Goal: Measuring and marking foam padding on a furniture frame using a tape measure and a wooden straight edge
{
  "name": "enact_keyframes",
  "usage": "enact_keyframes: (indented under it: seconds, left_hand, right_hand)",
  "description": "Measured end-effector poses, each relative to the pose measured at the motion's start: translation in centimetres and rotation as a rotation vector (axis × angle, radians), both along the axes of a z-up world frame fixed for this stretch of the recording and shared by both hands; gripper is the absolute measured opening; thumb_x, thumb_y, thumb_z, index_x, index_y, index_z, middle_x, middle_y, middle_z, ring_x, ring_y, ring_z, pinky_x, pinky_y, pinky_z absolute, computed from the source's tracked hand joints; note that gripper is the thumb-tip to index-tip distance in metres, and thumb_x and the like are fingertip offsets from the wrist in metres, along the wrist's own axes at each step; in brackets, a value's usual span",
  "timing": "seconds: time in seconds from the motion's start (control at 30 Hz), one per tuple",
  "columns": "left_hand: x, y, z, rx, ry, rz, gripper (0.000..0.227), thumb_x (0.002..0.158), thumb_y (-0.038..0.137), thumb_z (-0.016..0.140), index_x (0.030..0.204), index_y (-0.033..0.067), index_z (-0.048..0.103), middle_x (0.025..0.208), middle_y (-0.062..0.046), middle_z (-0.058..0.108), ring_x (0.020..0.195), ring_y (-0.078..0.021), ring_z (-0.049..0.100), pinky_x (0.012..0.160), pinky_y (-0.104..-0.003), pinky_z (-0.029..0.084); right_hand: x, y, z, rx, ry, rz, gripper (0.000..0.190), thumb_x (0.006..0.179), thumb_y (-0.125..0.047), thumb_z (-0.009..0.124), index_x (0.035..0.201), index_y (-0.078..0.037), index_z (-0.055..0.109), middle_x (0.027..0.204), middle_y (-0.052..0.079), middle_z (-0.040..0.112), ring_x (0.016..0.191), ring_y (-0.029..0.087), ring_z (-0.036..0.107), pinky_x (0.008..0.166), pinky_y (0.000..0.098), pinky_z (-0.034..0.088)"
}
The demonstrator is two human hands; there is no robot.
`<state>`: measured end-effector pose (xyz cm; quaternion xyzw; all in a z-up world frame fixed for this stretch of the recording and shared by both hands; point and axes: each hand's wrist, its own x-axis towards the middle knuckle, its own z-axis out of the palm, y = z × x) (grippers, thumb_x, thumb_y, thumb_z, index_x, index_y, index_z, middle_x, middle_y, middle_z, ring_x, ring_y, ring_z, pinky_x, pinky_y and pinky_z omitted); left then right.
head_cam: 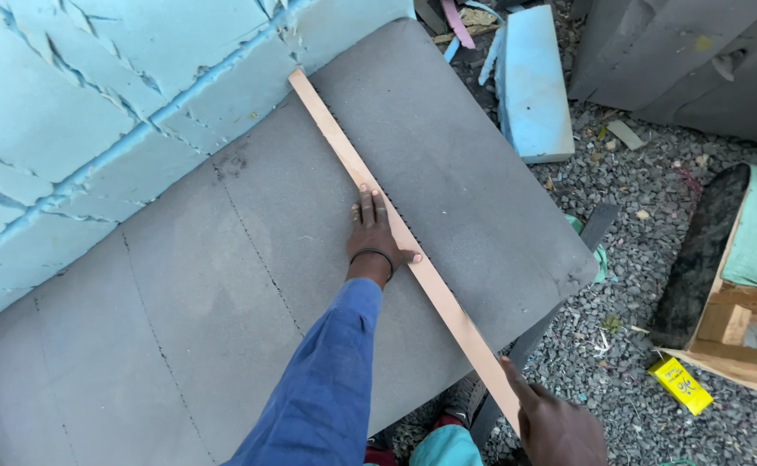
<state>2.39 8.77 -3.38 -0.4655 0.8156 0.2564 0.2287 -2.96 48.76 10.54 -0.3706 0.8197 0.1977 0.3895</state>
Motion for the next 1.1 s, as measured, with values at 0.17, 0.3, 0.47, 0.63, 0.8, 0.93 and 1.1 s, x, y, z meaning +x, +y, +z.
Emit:
enact_keyframes:
  seconds: [0.17, 0.3, 0.47, 0.63, 0.8, 0.93, 1.1]
  left_hand:
    - [1.3, 1.4, 0.6, -0.081, 0.188, 0.046, 0.166, 0.072, 0.065, 0.109, 0.187, 0.0127, 0.0, 0.197, -0.011, -0.007, 0.18, -0.0422, 0.009, 0.13, -0.056, 0.048]
    - [4.0, 5.4, 0.3, -0.196, 0.35, 0.07, 0.133, 0.091, 0.066, 0.091, 0.187, 0.0147, 0.014, 0.198, -0.011, 0.0, 0.18, -0.0418, 0.018, 0.131, -0.065, 0.038]
    - [4.2, 9.8, -2.3, -0.497, 0.288, 0.019, 0.086, 0.112, 0.053, 0.066, 0.183, 0.0182, 0.034, 0.195, -0.005, 0.022, 0.172, -0.0358, 0.037, 0.123, -0.067, 0.045]
    - [3.8, 8.8, 3.7, -0.216, 0.151, -0.05, 0.156, 0.078, 0.079, 0.091, 0.185, 0.0085, 0.002, 0.197, -0.014, -0.005, 0.179, -0.0406, 0.008, 0.132, -0.07, 0.029]
    - [1.8, 9.1, 6.0, -0.12, -0.04, -0.065, 0.201, 0.053, 0.096, 0.105, 0.183, 0.0063, -0.019, 0.196, -0.015, -0.019, 0.181, -0.0408, -0.004, 0.13, -0.074, 0.03]
    - [1.1, 8.9, 6.8, -0.095, -0.143, -0.1, 0.198, 0.057, 0.1, 0.099, 0.183, 0.0043, -0.021, 0.195, -0.017, -0.023, 0.181, -0.0423, -0.005, 0.124, -0.068, 0.04]
    - [1.1, 8.8, 7.6, -0.06, -0.159, -0.105, 0.195, 0.062, 0.099, 0.097, 0.183, 0.0057, -0.025, 0.195, -0.016, -0.027, 0.181, -0.0422, -0.008, 0.126, -0.068, 0.039]
  right_hand:
    - [0.0, 5.2, -1.1, 0.257, -0.024, 0.001, 0.089, 0.114, -0.049, 0.05, 0.183, -0.073, -0.002, 0.118, -0.027, 0.075, 0.084, 0.006, 0.076, 0.062, 0.0299, 0.05]
    - [0.4, 4.8, -1.5, 0.201, -0.024, 0.061, 0.089, 0.118, -0.049, 0.048, 0.185, -0.067, -0.006, 0.101, -0.021, 0.071, 0.069, 0.006, 0.058, 0.063, 0.0314, 0.042]
    - [0.8, 0.9, -0.8, -0.066, 0.077, -0.008, 0.087, 0.111, -0.034, 0.057, 0.182, -0.062, 0.017, 0.126, -0.02, 0.084, 0.074, 0.015, 0.079, 0.057, 0.0362, 0.069]
    - [1.3, 5.0, -3.6, 0.053, 0.03, 0.001, 0.095, 0.111, -0.037, 0.056, 0.183, -0.067, 0.002, 0.112, -0.02, 0.076, 0.076, 0.011, 0.07, 0.065, 0.036, 0.055]
    - [0.8, 14.2, -10.5, 0.132, -0.22, -0.037, 0.104, 0.114, -0.055, 0.061, 0.187, -0.062, -0.013, 0.097, -0.009, 0.061, 0.078, 0.01, 0.061, 0.078, 0.033, 0.046]
    - [1.7, 13.1, -9.6, -0.131, 0.046, -0.061, 0.099, 0.098, -0.064, 0.069, 0.181, -0.066, 0.015, 0.085, -0.014, 0.063, 0.069, 0.008, 0.05, 0.071, 0.034, 0.039]
    - [2.3, 1.4, -1.3, -0.194, 0.16, -0.096, 0.092, 0.106, -0.02, 0.061, 0.181, -0.062, 0.026, 0.1, -0.016, 0.085, 0.061, 0.01, 0.064, 0.05, 0.0298, 0.056]
